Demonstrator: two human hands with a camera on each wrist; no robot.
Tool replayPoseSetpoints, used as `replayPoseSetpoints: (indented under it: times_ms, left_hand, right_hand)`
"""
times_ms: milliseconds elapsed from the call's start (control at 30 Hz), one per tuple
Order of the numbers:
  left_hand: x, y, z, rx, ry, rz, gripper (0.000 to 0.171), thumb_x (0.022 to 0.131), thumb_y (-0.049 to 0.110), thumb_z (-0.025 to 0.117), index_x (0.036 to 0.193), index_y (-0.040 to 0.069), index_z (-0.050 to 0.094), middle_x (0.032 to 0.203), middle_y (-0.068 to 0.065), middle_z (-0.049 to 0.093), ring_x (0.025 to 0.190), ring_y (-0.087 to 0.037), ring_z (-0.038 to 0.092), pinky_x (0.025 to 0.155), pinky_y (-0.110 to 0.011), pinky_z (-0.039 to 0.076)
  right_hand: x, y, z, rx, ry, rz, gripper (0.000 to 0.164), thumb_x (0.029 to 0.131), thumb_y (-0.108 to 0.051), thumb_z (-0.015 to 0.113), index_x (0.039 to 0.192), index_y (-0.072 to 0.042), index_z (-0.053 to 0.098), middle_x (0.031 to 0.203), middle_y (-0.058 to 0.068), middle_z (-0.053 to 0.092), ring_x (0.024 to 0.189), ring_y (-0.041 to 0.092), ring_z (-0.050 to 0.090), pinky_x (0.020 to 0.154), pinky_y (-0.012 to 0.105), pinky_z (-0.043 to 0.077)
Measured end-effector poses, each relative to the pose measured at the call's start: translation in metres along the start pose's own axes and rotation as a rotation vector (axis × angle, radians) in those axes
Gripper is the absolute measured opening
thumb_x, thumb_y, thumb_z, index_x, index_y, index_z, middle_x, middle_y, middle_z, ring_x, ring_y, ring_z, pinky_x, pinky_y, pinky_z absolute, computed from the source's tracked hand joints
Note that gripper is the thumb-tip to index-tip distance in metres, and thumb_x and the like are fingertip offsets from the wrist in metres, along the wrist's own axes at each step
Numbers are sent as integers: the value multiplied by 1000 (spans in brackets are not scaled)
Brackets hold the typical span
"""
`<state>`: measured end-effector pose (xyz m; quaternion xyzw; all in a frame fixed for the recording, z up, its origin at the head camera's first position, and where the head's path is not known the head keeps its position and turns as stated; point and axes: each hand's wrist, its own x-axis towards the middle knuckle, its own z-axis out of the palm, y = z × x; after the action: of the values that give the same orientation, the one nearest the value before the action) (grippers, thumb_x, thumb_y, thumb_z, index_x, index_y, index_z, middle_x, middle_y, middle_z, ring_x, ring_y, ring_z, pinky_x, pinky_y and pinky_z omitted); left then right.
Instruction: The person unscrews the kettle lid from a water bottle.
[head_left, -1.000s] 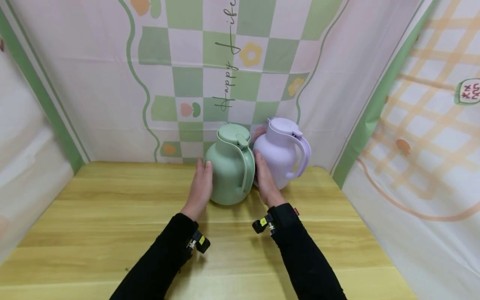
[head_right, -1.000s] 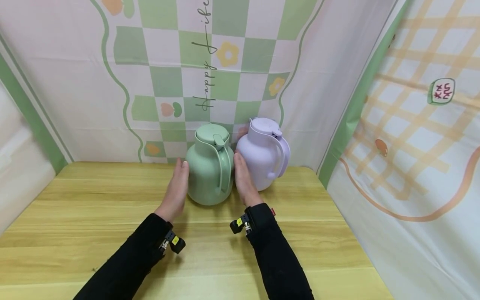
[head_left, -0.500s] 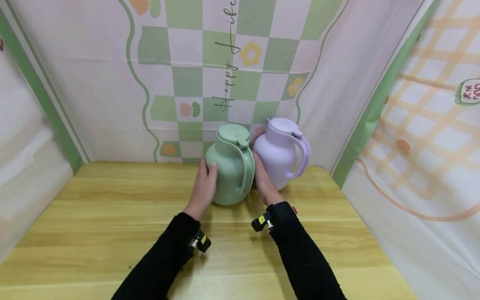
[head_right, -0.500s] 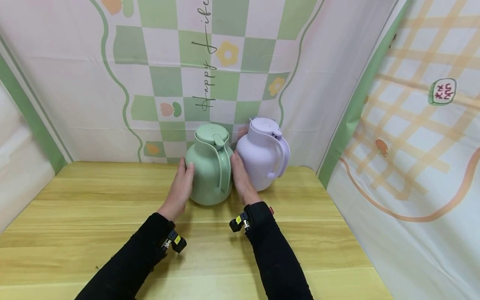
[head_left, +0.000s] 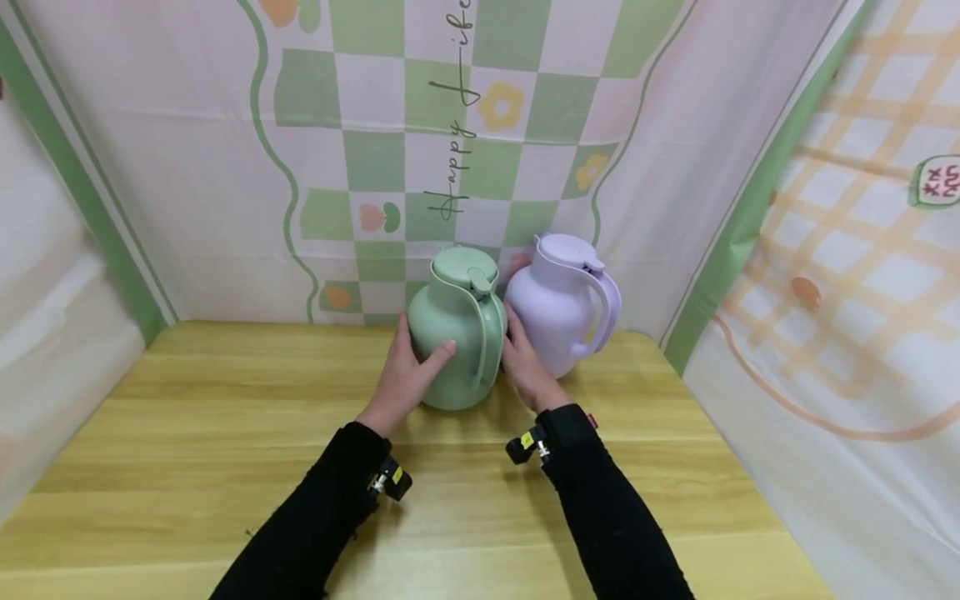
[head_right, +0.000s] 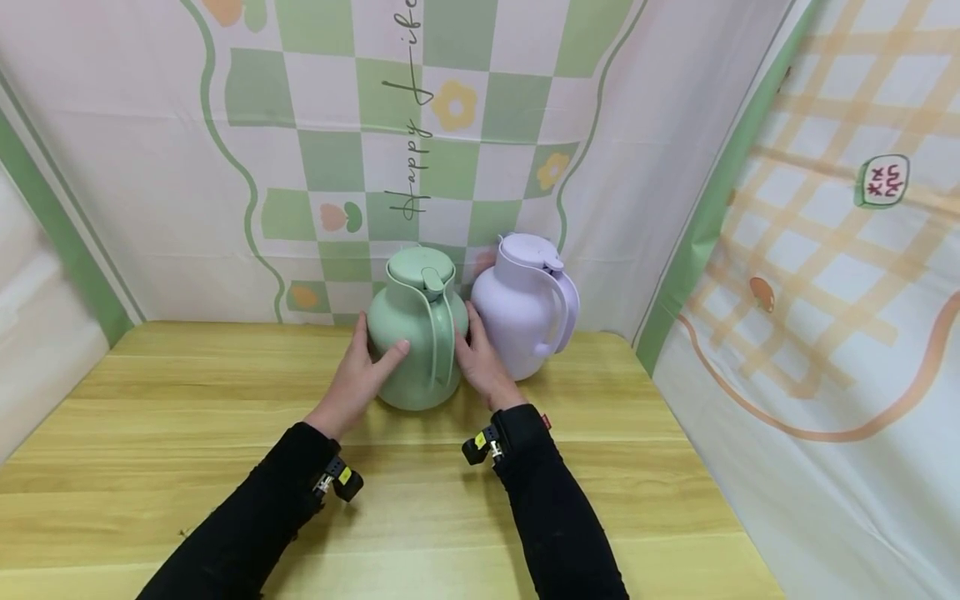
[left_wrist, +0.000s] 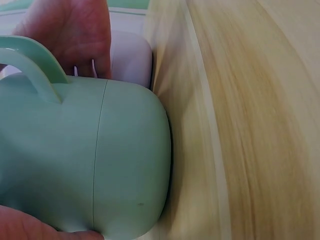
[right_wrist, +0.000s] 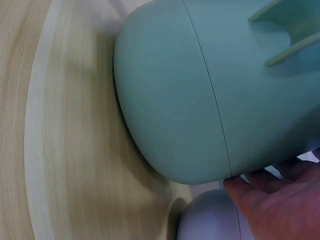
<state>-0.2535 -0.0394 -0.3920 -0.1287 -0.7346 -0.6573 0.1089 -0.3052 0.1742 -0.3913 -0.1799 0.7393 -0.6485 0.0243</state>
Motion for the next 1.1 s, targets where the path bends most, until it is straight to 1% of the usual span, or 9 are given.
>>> replayPoseSetpoints:
  times_ms: [100,133,233,333,467,600,767,900,1100]
  left_hand:
    - [0,0,-1,-5,-5,1,92,93,41,78,163,20,22,154,-9,44,141,-28,47,117,-55,38]
    - [0,-1,-1,-7,-7,-1,93,92,41,79,163,22,22,153,-8,44,140,-27,48,117,-55,39]
    - [0,-1,-2,-8,-3,2,97,88,39,84,162,24,24,152,-8,44,138,-28,49,114,-56,41]
    - [1,-2,-1,-3,4,6,101,84,37,88,162,24,24,153,-9,44,138,-29,49,114,-56,41]
    - [2,-4,1,39,37,-10,109,79,35,92,161,21,22,153,-9,44,137,-28,50,113,-54,42]
    - [3,-4,2,115,84,-32,115,75,36,95,161,16,21,150,-11,45,135,-28,51,113,-52,43]
    - [4,-4,2,168,103,-38,115,74,37,96,160,13,22,149,-13,47,134,-30,52,113,-52,44]
    - [4,-3,0,183,93,-43,117,74,39,95,161,12,22,149,-14,48,134,-31,53,112,-52,45]
    - [4,-4,-7,199,58,-61,120,75,43,94,164,16,18,153,-14,46,136,-32,52,111,-55,45]
  right_hand:
    - [-1,4,-3,20,-26,-28,84,107,-19,59,169,-15,2,176,4,5,162,23,7,130,44,15]
    - [-1,5,-4,21,-34,-38,89,105,-17,63,169,-15,2,176,5,6,162,23,8,130,44,15]
    - [-2,8,-7,30,-61,-60,104,96,-24,77,169,-15,3,176,5,8,161,25,11,130,45,16]
    - [-3,9,-9,46,-85,-67,113,89,-31,85,169,-16,5,175,7,13,160,28,17,129,49,18]
    - [-3,9,-8,32,-76,-59,108,91,-19,83,169,-15,8,172,9,21,157,30,24,128,49,22]
    - [-3,9,-6,-17,-51,-56,104,92,-10,78,169,-13,8,172,9,21,157,30,25,128,50,23]
    - [-5,9,-4,-32,-31,-37,103,93,-8,78,169,-15,9,170,11,26,154,30,30,125,50,27]
    - [-7,8,-3,-54,-24,-15,103,93,-12,78,169,-16,8,167,14,30,150,33,36,121,52,34]
    - [-9,5,-1,-96,-27,27,107,93,-22,80,169,-22,5,167,16,29,150,36,38,120,52,37]
